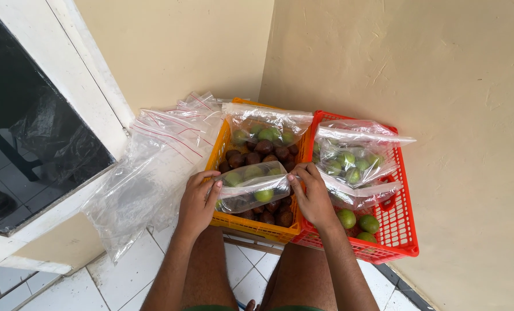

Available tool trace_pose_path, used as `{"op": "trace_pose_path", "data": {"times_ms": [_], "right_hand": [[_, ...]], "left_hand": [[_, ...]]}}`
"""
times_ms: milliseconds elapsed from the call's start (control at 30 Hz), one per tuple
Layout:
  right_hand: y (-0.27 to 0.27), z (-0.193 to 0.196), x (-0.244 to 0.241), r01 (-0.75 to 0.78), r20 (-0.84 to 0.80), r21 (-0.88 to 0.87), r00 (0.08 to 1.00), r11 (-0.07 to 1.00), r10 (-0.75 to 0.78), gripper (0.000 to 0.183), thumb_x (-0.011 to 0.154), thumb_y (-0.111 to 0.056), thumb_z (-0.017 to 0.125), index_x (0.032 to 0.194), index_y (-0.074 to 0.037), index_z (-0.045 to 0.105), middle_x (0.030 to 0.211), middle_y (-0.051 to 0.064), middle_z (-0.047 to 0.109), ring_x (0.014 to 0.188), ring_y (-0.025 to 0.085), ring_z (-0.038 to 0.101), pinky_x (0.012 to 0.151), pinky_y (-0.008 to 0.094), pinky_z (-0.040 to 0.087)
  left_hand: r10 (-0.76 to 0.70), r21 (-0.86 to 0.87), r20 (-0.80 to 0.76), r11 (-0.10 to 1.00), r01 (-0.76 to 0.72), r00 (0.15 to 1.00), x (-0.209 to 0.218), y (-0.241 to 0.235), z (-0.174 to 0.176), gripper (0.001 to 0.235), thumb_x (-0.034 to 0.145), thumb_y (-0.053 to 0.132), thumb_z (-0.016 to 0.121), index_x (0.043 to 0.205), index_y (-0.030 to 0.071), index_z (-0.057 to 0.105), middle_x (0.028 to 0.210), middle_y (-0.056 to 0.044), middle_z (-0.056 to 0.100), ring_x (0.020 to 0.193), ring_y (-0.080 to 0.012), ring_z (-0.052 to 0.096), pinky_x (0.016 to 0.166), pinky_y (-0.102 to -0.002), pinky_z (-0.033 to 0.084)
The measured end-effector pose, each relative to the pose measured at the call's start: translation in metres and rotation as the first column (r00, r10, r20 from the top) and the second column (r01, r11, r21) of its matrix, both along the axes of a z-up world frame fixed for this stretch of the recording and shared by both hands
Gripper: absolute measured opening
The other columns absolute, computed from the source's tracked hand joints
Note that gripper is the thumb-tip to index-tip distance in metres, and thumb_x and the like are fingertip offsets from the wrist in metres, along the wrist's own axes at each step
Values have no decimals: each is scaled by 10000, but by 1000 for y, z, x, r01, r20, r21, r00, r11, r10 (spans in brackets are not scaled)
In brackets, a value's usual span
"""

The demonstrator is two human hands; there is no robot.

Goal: The person packs brown and green fruits from two plastic crates into a clear zip-top bag. They open the bag, place several fruits inside, seal the bag, and set it aside.

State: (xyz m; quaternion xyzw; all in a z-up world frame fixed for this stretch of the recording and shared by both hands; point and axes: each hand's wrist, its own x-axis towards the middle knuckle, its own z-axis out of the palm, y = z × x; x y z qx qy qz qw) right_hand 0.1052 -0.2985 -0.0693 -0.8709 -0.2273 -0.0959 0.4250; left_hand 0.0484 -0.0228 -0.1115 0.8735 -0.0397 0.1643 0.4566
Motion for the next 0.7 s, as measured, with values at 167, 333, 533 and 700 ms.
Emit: {"op": "trace_pose_path", "data": {"times_ms": [167,333,533,700], "right_hand": [[-1,-1,-1,-10,-3,9,1000,1000,10,310,1081,-242,509,960,-19,687,1032,171,581,1017,399,643,868,490,528],[-1,3,-9,-6,-14,30,1000,1000,6,297,1073,-238,522,995,-12,699,1015,179,585,1012,399,643,864,493,527],[-2,3,-13,0,-22,24,1000,1000,1,281,1070,-239,526,1047,-16,696,1038,177,588,1039,399,645,897,498,524],[3,14,-22,13,-27,24,1000,1000,-12,272,1067,-236,520,1137,-15,663,1093,208,584,1099,433,632,935,539,515]], "left_hand": [[9,-5,24,1000,-8,1000,1,-1,-2,495,1099,307,456,722,30,618,1204,-124,633,1272,-369,553,1138,-537,362],[18,-2,16,1000,-18,1000,-1,-2,1,502,1100,316,454,730,23,625,1209,-132,642,1296,-390,540,1129,-536,375],[15,-2,-12,1000,-15,1000,-2,-3,3,508,1104,334,446,756,18,639,1221,-128,635,1310,-389,528,1134,-540,368],[25,13,-20,1000,-25,999,-1,-3,1,496,1103,330,447,790,11,664,1218,-123,630,1316,-387,523,1128,-527,384]]}}
